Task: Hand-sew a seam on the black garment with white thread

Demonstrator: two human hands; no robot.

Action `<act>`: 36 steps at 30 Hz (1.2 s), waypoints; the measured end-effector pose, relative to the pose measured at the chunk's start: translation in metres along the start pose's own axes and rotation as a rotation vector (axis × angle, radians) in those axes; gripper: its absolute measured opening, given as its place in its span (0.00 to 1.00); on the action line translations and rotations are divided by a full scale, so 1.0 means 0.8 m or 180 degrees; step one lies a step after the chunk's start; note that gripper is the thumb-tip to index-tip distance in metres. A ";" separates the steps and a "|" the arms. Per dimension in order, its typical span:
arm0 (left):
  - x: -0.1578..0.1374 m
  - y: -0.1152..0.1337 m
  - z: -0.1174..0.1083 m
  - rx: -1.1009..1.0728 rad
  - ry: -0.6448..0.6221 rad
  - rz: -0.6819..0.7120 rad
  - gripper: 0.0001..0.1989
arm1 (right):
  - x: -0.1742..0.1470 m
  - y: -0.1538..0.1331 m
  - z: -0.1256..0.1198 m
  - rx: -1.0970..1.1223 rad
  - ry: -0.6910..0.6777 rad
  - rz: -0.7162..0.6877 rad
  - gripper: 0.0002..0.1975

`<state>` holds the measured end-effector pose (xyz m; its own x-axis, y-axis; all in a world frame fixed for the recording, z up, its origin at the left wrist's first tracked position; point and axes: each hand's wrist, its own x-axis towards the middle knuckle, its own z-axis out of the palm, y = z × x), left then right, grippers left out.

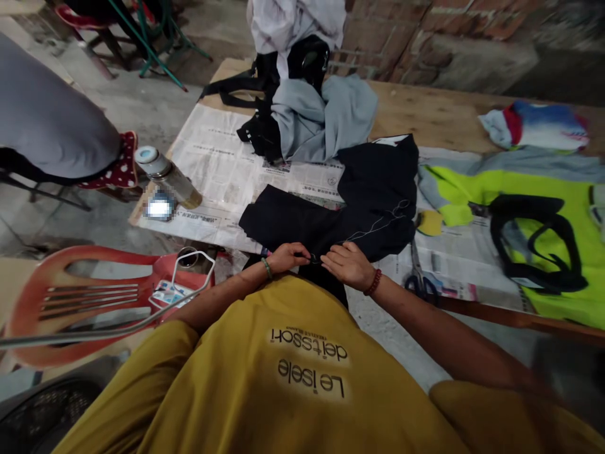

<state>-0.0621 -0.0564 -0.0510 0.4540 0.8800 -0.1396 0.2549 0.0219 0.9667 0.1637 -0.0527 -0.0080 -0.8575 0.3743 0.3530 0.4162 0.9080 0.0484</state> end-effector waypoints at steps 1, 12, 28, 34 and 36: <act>0.000 -0.001 0.000 -0.0004 -0.0004 -0.0006 0.04 | -0.003 0.003 0.002 -0.0005 -0.0015 -0.0045 0.09; 0.000 0.002 -0.002 0.0020 -0.0039 -0.0006 0.04 | 0.006 0.005 0.006 0.0476 -0.0127 0.0138 0.11; 0.002 0.000 -0.002 -0.0005 -0.0027 -0.0023 0.04 | 0.018 0.073 -0.027 -0.0710 -0.0581 0.0550 0.13; 0.001 0.003 -0.002 -0.0041 0.0030 -0.0109 0.04 | 0.021 0.129 -0.055 -0.0942 -0.0628 0.1180 0.10; 0.001 0.003 -0.002 -0.0065 0.0097 -0.0187 0.06 | 0.022 0.142 -0.063 -0.0822 -0.0601 0.1330 0.09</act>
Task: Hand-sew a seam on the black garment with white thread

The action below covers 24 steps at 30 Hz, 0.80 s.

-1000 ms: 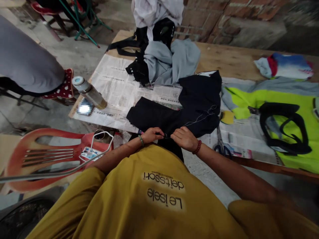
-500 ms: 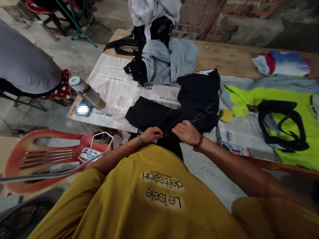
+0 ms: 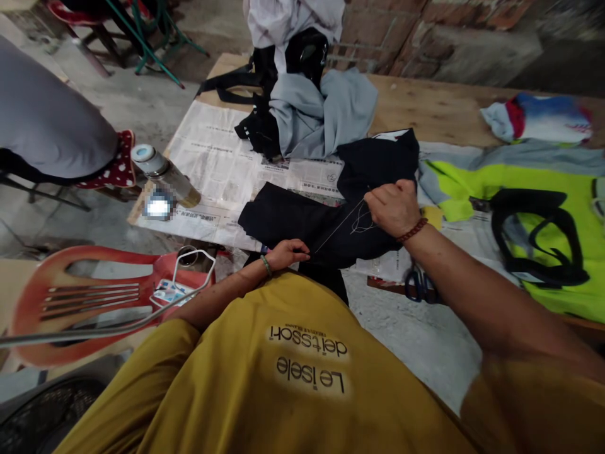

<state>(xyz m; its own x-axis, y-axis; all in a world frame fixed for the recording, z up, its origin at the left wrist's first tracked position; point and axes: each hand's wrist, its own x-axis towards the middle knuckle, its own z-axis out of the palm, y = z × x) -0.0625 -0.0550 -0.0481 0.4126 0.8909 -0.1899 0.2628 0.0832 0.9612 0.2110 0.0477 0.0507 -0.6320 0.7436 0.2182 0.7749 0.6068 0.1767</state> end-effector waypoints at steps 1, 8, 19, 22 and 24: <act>0.000 0.000 0.000 -0.0010 0.0030 -0.0037 0.06 | 0.003 0.005 -0.002 0.0085 -0.0025 0.0029 0.09; -0.002 0.000 -0.001 -0.0064 0.0039 0.0001 0.06 | 0.017 0.033 -0.020 -0.0071 0.0021 0.0522 0.13; -0.012 0.013 0.001 0.0691 0.0119 0.0523 0.05 | -0.080 -0.129 -0.009 0.3413 0.0315 0.1739 0.22; -0.012 0.013 0.000 0.1035 0.0022 0.0635 0.08 | -0.112 -0.171 0.010 0.3587 0.0248 0.1999 0.11; -0.012 0.011 -0.001 0.1271 -0.0018 0.0671 0.08 | -0.125 -0.180 0.017 0.3433 0.0277 0.2018 0.09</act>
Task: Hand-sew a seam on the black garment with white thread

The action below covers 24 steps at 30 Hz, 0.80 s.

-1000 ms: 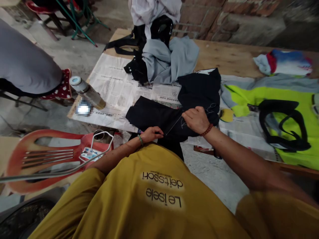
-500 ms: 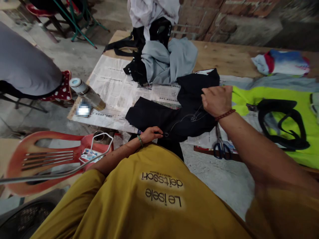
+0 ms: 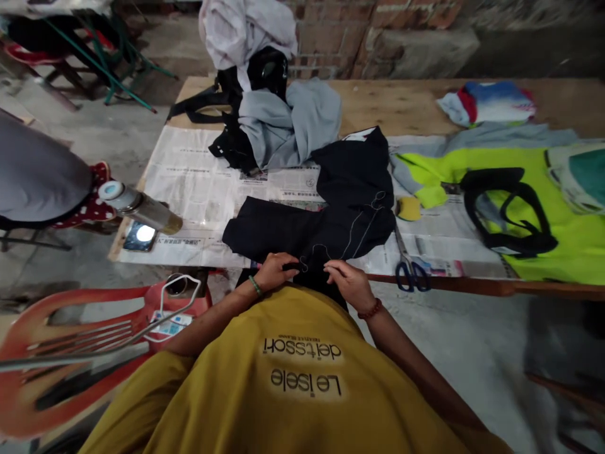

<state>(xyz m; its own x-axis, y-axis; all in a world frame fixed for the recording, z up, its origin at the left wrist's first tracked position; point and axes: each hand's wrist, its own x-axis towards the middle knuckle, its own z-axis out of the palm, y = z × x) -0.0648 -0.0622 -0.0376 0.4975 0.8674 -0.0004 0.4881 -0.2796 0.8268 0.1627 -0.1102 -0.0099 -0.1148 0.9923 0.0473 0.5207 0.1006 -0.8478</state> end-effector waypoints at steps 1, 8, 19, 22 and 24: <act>0.000 -0.001 0.000 0.0099 -0.0012 0.0017 0.07 | -0.003 0.003 0.000 -0.0074 0.0033 -0.0065 0.10; -0.003 0.007 -0.001 0.0440 0.0581 0.0084 0.03 | 0.016 -0.005 0.004 -0.0641 -0.0222 -0.0875 0.11; 0.000 0.006 0.004 0.0416 0.0371 -0.0006 0.05 | 0.008 0.008 0.015 -0.0726 0.0484 -0.0875 0.11; 0.001 0.006 0.005 0.0111 0.0462 -0.0108 0.05 | -0.007 -0.003 0.009 -0.0515 0.0731 -0.0750 0.10; 0.002 0.006 0.005 0.0007 0.0499 -0.0128 0.05 | -0.015 -0.012 0.010 -0.0389 0.0618 -0.0731 0.10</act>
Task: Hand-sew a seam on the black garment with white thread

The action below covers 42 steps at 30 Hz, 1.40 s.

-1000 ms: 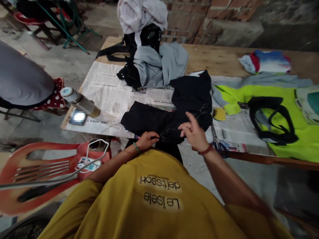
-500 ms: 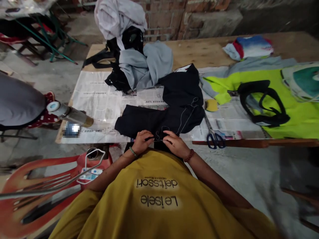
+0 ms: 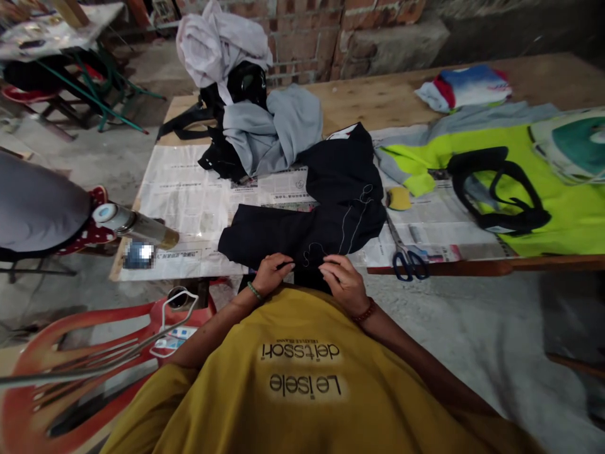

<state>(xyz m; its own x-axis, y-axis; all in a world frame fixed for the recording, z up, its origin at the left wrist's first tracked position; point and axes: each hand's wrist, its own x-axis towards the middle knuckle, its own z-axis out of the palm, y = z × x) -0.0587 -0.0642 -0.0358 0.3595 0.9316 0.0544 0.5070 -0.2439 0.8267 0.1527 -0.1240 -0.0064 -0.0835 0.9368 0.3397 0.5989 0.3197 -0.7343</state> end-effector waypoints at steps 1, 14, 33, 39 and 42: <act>0.000 0.000 0.000 -0.0018 0.0003 -0.0002 0.05 | -0.002 -0.004 0.001 0.0069 -0.0146 0.0009 0.10; -0.003 -0.006 -0.002 0.0006 0.0009 0.0121 0.04 | 0.010 0.002 0.051 -0.0050 -0.1286 0.0656 0.10; -0.004 -0.004 -0.001 -0.0005 0.0179 0.0206 0.03 | 0.012 -0.004 0.055 0.0189 -0.1234 0.0797 0.10; -0.004 -0.004 -0.002 0.0132 0.0051 0.0426 0.04 | 0.013 -0.004 0.057 0.0147 -0.1260 0.0777 0.10; -0.004 -0.004 -0.003 0.0396 0.0040 0.0634 0.05 | 0.014 -0.002 0.061 0.0094 -0.1217 0.0711 0.09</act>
<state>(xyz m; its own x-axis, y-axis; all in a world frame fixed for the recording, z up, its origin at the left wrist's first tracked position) -0.0636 -0.0653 -0.0375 0.4526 0.8649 0.2172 0.5200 -0.4539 0.7236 0.1117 -0.1069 -0.0297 -0.2465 0.9668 -0.0669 0.6130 0.1021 -0.7834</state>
